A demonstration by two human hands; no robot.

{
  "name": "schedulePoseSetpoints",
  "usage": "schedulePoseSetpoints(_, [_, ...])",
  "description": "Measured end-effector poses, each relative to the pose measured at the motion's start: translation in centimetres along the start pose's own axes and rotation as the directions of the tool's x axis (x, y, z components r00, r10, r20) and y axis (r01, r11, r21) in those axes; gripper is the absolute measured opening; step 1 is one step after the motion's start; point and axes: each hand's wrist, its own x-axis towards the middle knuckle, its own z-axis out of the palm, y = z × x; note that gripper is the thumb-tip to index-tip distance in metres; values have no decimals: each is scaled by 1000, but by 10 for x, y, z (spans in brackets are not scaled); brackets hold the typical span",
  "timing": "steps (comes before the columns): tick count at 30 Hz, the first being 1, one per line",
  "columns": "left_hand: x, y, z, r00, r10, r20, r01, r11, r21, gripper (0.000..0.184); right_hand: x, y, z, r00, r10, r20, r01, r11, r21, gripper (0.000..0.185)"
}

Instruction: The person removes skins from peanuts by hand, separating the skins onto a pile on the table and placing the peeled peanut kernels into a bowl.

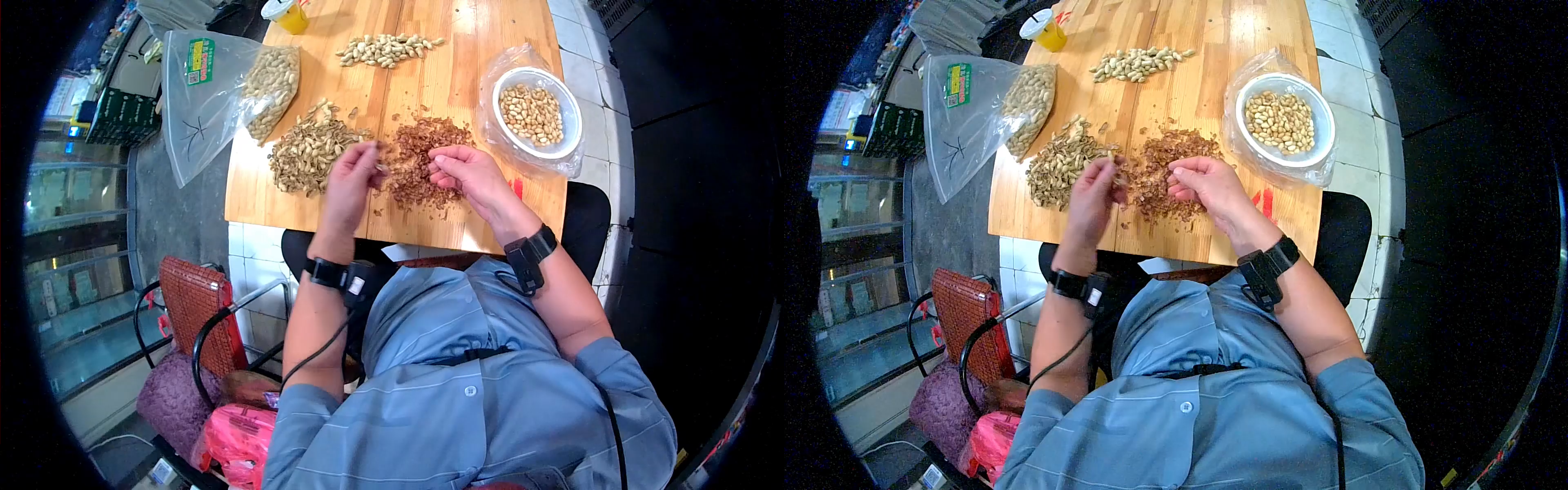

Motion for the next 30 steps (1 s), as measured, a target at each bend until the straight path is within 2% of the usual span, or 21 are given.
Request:
schedulePoseSetpoints(1, [6,6,-12,998,39,-43,-36,997,70,19,2,2,-4,1000,-4,-15,3,1000,-10,22])
schedulePoseSetpoints(3, [16,22,-36,977,157,-141,-103,938,330,18,6,6,-10,999,-14,-45,13,999,-30,23])
schedulePoseSetpoints(4, [21,31,-47,961,190,-199,-102,918,383,19,7,6,-10,999,-22,-44,23,1000,15,23])
schedulePoseSetpoints(7, [24,54,-63,909,344,-235,-77,693,717,19,6,2,-6,999,-42,-22,45,986,160,26])
schedulePoseSetpoints(9, [26,61,-71,799,599,-52,-149,281,948,19,3,-5,-4,999,-51,18,45,963,266,27])
schedulePoseSetpoints(10, [26,63,-72,730,679,77,-146,44,988,19,3,-7,-4,999,-48,25,39,961,274,27])
schedulePoseSetpoints(12, [22,69,-65,742,670,24,-109,86,990,16,3,-10,-3,998,-44,41,30,957,289,27])
schedulePoseSetpoints(16, [22,74,-59,715,699,0,-98,100,990,16,3,-9,-5,997,-71,-1,71,993,91,26])
schedulePoseSetpoints(19, [20,67,-47,688,725,-20,-209,224,952,18,2,-11,-4,998,-55,-37,57,997,50,26])
schedulePoseSetpoints(21, [10,56,-18,897,397,-192,-123,644,755,27,3,-12,-2,998,-51,-45,52,999,17,26])
schedulePoseSetpoints(22, [4,41,-6,955,260,-143,-149,837,526,32,2,-14,2,998,-56,-39,56,998,6,25])
schedulePoseSetpoints(23, [0,21,6,989,142,-50,-125,960,252,37,1,-18,8,998,-61,-32,60,998,-7,25])
schedulePoseSetpoints(24, [-1,-1,20,998,23,-51,-24,1000,-21,42,-1,-20,13,998,-64,-25,63,998,-21,25])
schedulePoseSetpoints(25, [-2,-17,35,996,-90,-16,82,953,-293,47,-2,-22,17,996,-85,-19,84,995,-50,25])
schedulePoseSetpoints(28, [-10,-24,69,982,-163,96,188,788,-586,48,-5,-20,28,986,-167,5,166,976,-144,23])
schedulePoseSetpoints(30, [-5,-29,72,984,-111,141,177,736,-653,50,-3,-14,31,966,-256,30,257,945,-204,20])
